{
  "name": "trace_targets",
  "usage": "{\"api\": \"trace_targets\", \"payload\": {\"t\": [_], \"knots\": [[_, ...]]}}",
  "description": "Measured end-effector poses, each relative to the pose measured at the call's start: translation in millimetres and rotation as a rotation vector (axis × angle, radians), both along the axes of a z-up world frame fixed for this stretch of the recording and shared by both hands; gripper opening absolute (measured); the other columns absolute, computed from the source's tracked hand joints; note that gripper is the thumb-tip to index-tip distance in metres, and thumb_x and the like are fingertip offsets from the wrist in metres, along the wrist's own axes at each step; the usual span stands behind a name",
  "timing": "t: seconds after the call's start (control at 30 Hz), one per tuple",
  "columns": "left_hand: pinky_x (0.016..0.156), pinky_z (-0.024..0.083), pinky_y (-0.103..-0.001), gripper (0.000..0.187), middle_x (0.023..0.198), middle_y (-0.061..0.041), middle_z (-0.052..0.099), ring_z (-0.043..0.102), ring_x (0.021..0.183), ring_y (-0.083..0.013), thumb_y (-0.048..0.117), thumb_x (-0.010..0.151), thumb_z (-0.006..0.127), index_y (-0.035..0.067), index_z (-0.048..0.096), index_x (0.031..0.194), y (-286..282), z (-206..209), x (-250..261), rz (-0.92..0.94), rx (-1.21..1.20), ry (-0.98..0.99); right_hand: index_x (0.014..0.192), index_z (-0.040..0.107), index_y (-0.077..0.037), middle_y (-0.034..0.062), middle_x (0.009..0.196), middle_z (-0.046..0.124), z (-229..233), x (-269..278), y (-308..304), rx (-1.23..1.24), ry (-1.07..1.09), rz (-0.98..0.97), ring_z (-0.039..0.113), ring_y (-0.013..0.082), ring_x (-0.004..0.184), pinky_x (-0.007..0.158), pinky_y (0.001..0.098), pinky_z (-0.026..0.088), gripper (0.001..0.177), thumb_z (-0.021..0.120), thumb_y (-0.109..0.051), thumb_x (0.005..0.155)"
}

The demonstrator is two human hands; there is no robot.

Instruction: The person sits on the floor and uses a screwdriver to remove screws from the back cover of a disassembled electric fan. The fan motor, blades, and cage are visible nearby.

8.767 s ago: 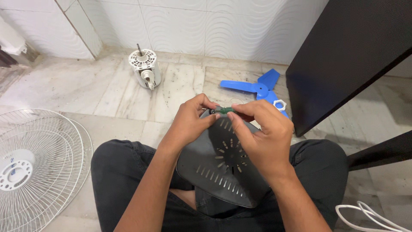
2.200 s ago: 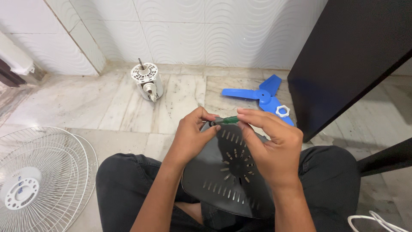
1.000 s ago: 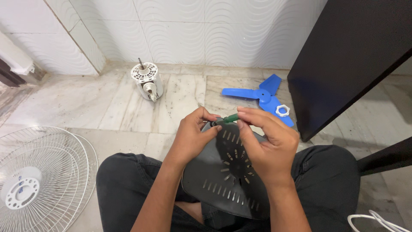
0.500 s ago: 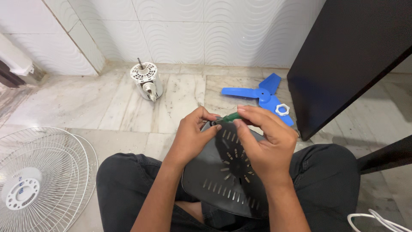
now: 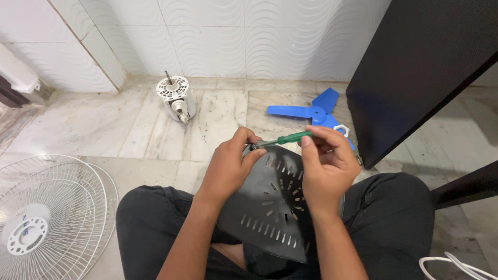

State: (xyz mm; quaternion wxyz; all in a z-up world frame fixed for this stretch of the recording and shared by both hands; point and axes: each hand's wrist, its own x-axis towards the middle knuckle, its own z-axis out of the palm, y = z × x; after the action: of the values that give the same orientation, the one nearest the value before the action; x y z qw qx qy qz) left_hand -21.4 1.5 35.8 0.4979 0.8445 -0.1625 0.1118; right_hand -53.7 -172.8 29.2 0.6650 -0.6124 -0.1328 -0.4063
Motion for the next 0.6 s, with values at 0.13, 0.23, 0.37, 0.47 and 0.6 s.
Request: {"api": "trace_targets", "payload": {"t": [0.13,0.23,0.37,0.47,0.6], "knots": [[0.078,0.056,-0.040,0.023,0.098,-0.015,0.076,0.074,0.094,-0.0351,0.016,0.091,0.072,0.003,0.058,0.103,0.2,-3.8,-2.9,-0.061,-0.119,-0.122,0.114,0.062,0.002,0.0137,0.111,0.069,-22.1,23.9,1.8,0.397,-0.001,0.106,0.068,0.0172,0.094,0.087,0.0343,0.061,0.016,0.064,0.005,0.099],[0.074,0.054,-0.041,0.025,0.103,-0.013,0.077,0.073,0.085,-0.0370,0.017,0.091,0.071,0.003,0.056,0.104,3.3,-9.9,-2.3,0.012,-0.062,0.053,0.116,0.060,0.001,0.0130,0.111,0.067,-33.2,29.2,-3.2,0.454,0.007,0.160,0.068,0.0177,0.093,0.086,0.0343,0.060,0.017,0.064,0.004,0.099],[0.081,0.057,-0.039,0.023,0.111,-0.015,0.077,0.074,0.103,-0.0332,0.012,0.092,0.070,0.001,0.054,0.105,3.3,-14.6,-1.4,-0.034,-0.135,-0.073,0.117,0.060,0.002,0.0135,0.111,0.067,-37.2,31.5,-3.3,0.416,0.017,0.174,0.067,0.0175,0.095,0.087,0.0350,0.060,0.017,0.063,0.004,0.100],[0.082,0.058,-0.039,0.022,0.116,-0.015,0.076,0.075,0.105,-0.0295,0.010,0.093,0.070,0.002,0.054,0.106,2.1,-16.7,-3.7,-0.050,-0.181,-0.064,0.117,0.060,0.002,0.0135,0.111,0.067,-37.6,32.0,-4.6,0.411,0.021,0.171,0.068,0.0175,0.094,0.087,0.0346,0.060,0.017,0.063,0.003,0.100],[0.080,0.055,-0.038,0.020,0.120,-0.012,0.077,0.074,0.094,-0.0287,0.009,0.092,0.069,0.002,0.056,0.106,2.2,-15.7,-7.2,-0.029,-0.204,-0.031,0.117,0.060,0.001,0.0139,0.111,0.068,-36.0,34.0,-7.1,0.430,0.018,0.181,0.068,0.0179,0.093,0.086,0.0340,0.060,0.017,0.062,0.003,0.100]]}}
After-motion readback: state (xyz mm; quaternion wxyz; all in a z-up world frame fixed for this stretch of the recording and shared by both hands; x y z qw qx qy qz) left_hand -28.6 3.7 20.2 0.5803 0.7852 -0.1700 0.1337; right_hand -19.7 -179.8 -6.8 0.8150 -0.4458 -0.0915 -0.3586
